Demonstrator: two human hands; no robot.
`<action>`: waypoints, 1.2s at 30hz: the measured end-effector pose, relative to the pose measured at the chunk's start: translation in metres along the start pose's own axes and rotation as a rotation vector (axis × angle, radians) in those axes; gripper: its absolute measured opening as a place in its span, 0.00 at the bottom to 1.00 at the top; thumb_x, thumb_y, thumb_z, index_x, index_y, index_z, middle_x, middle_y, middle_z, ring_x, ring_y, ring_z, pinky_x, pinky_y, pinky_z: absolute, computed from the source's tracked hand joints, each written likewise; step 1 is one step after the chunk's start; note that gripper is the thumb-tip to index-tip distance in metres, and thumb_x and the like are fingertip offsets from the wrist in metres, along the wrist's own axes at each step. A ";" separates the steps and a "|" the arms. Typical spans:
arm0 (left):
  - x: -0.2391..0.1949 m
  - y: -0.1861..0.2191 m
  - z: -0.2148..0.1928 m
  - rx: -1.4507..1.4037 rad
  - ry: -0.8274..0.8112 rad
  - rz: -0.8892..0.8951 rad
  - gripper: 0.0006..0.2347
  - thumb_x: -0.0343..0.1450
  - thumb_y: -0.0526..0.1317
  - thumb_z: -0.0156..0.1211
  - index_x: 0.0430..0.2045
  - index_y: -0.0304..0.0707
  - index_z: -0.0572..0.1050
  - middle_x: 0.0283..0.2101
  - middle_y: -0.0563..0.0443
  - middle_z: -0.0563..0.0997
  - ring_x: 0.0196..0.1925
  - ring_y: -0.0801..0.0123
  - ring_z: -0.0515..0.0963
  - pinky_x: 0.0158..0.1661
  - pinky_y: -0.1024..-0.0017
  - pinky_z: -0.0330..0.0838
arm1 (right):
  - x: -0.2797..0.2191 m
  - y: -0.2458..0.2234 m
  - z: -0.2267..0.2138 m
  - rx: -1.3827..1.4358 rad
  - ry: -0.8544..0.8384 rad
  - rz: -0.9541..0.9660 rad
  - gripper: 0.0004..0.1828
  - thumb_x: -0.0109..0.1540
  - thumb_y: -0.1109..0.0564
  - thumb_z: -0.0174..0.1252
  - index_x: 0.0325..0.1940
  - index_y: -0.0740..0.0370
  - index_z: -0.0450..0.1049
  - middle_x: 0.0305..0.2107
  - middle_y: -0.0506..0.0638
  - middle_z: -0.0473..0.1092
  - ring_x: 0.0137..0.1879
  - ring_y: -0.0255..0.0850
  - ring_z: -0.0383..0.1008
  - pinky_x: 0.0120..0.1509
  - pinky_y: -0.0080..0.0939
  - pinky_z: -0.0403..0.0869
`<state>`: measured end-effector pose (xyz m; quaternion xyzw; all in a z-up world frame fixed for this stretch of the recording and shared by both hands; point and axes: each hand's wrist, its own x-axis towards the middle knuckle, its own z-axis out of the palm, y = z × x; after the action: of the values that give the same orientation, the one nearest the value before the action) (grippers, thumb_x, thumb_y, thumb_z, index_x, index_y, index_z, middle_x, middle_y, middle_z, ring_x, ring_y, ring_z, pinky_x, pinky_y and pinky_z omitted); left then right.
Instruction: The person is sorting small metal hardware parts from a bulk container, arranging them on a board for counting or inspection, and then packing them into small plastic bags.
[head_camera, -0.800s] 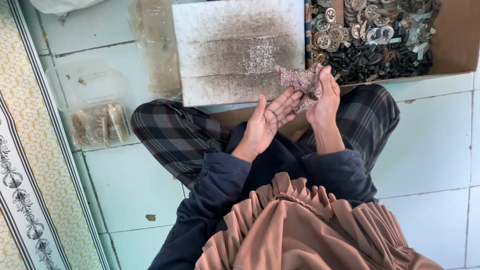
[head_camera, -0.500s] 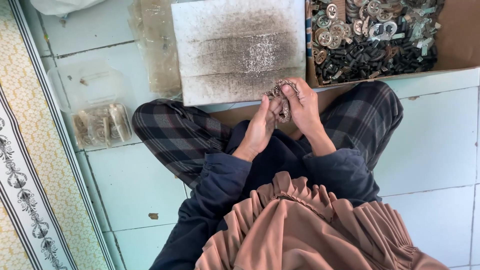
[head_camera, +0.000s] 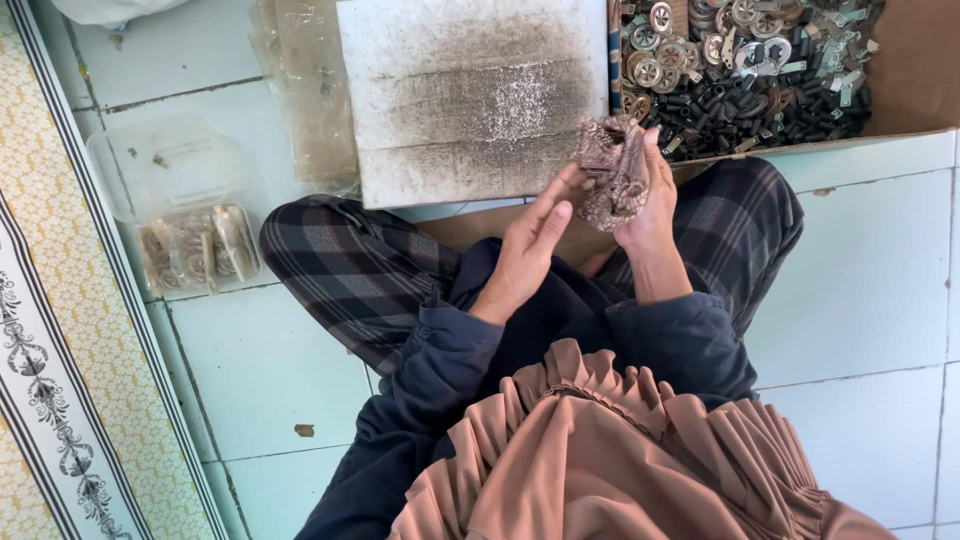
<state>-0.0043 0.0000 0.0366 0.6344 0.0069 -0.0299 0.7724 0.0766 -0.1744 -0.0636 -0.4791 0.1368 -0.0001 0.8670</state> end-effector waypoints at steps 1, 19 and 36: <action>0.000 -0.017 0.005 0.002 0.004 0.002 0.19 0.82 0.42 0.50 0.69 0.39 0.67 0.66 0.42 0.75 0.71 0.61 0.69 0.69 0.64 0.66 | -0.013 -0.012 0.022 0.001 -0.004 0.002 0.22 0.72 0.46 0.49 0.57 0.65 0.77 0.47 0.63 0.77 0.51 0.52 0.83 0.57 0.50 0.82; 0.026 -0.107 -0.023 0.151 0.521 0.032 0.11 0.82 0.45 0.52 0.47 0.35 0.76 0.34 0.41 0.78 0.42 0.67 0.77 0.45 0.61 0.74 | -0.100 0.002 0.112 -0.136 -0.448 0.065 0.36 0.76 0.38 0.25 0.80 0.65 0.49 0.77 0.58 0.43 0.83 0.54 0.38 0.86 0.63 0.36; 0.038 -0.085 -0.033 -0.801 0.545 -0.148 0.11 0.80 0.42 0.50 0.29 0.42 0.72 0.20 0.41 0.77 0.16 0.50 0.82 0.18 0.65 0.78 | -0.072 0.017 0.073 0.231 -0.705 0.462 0.54 0.66 0.22 0.18 0.71 0.66 0.65 0.66 0.61 0.64 0.74 0.55 0.60 0.82 0.59 0.54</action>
<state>0.0295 0.0149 -0.0550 0.2698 0.2647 0.0873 0.9217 0.0225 -0.0947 -0.0238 -0.3066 -0.0651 0.3421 0.8859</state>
